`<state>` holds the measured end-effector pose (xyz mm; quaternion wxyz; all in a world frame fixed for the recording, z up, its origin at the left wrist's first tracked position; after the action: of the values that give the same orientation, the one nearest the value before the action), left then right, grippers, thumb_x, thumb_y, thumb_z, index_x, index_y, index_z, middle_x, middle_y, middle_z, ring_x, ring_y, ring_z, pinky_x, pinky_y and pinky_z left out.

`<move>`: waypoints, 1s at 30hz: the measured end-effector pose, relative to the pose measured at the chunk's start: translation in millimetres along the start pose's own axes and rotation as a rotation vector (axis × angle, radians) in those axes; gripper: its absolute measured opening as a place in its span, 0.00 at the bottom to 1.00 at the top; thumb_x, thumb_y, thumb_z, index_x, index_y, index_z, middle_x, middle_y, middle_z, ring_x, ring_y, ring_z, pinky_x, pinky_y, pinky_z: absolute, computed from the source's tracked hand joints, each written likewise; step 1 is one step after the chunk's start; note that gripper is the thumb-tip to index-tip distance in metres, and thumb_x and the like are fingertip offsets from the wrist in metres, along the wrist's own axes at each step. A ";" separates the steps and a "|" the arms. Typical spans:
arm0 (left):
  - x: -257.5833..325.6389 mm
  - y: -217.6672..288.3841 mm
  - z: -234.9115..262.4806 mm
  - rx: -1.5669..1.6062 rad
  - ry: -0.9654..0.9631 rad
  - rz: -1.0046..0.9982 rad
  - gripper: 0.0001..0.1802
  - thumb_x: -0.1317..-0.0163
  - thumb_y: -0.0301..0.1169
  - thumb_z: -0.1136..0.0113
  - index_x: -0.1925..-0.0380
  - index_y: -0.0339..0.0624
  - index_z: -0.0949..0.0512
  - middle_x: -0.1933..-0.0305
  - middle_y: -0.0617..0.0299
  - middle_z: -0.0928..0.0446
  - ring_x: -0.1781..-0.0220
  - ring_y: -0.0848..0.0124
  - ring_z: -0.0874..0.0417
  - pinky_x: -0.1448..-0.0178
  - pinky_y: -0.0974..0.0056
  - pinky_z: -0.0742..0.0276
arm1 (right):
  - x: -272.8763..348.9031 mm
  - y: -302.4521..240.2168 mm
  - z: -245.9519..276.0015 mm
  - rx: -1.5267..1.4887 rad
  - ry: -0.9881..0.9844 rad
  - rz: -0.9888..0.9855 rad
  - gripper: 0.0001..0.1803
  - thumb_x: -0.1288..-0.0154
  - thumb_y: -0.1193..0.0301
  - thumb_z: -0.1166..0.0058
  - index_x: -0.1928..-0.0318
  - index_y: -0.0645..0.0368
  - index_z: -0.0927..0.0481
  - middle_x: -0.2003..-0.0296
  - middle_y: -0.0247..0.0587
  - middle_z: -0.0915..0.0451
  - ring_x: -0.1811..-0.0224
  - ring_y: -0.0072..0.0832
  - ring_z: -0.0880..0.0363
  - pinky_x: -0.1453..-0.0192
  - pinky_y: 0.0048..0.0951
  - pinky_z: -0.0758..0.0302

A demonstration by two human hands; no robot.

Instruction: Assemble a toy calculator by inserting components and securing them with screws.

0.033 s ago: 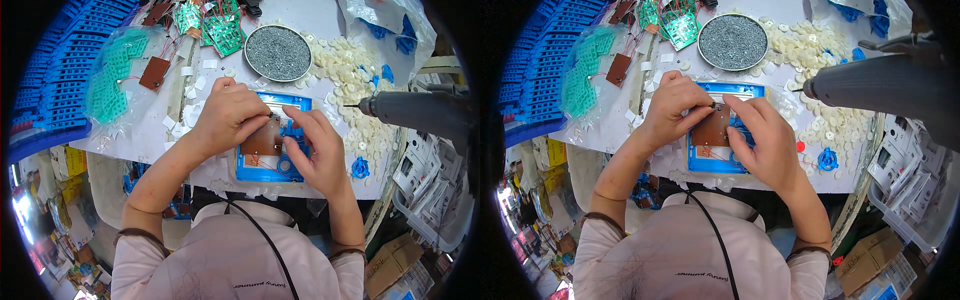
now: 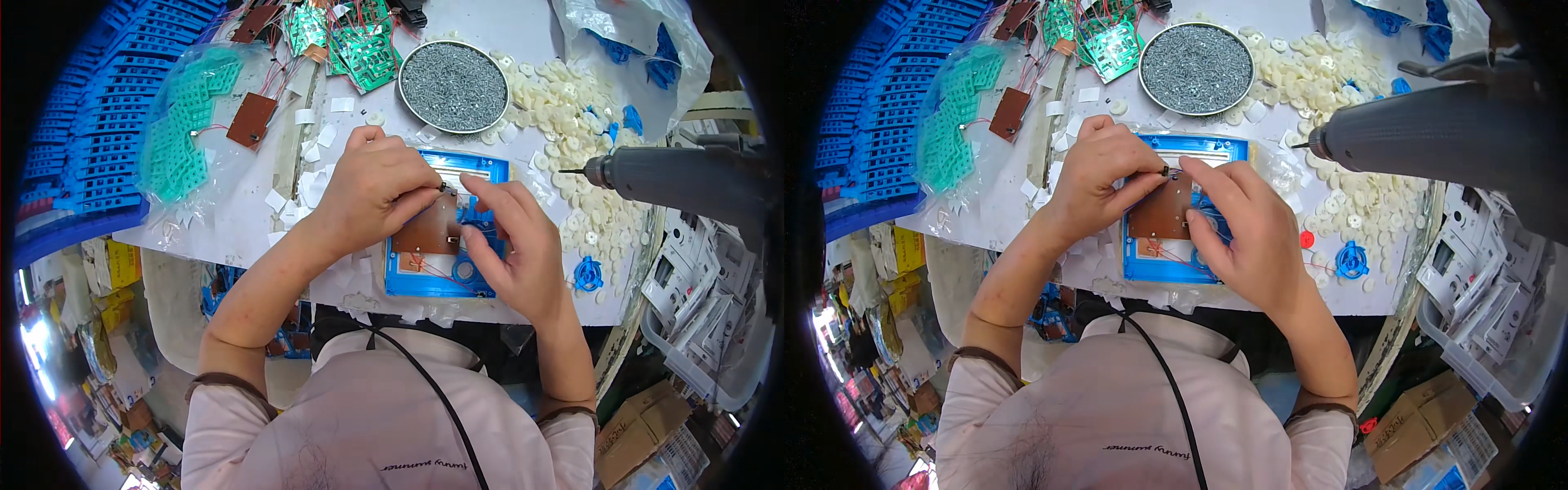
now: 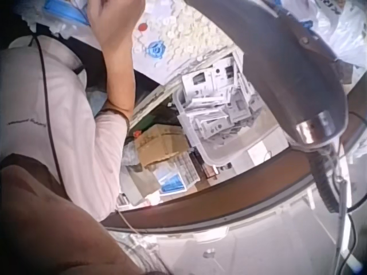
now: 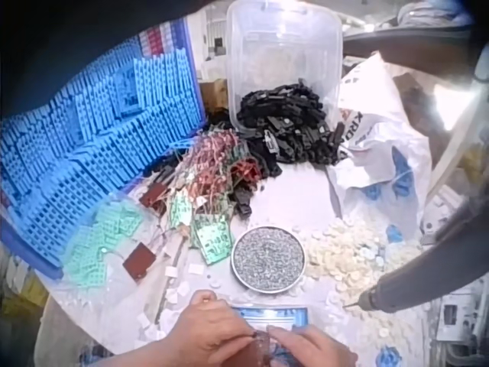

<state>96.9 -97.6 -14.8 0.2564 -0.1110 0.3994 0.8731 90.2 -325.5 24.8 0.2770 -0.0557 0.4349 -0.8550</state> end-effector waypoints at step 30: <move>24.0 16.1 -4.2 -0.051 -0.030 -0.062 0.13 0.46 0.26 0.30 0.60 0.44 0.17 0.56 0.58 0.16 0.64 0.58 0.15 0.64 0.57 0.20 | -322.2 205.2 140.4 1.053 0.459 0.198 0.24 0.43 0.63 0.30 0.49 0.60 0.23 0.54 0.45 0.19 0.52 0.47 0.19 0.53 0.45 0.18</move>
<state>67.9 -101.1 -16.8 0.2865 -0.1166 0.3696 0.8762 495.4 -353.4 -0.7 0.2444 0.3174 0.0030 -0.9163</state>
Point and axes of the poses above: each hand's wrist, its own x-axis away from the middle knuckle, its own z-axis out of the back of the hand, y = z × x, the point moved 1 cm from there along -x, towards the middle knuckle
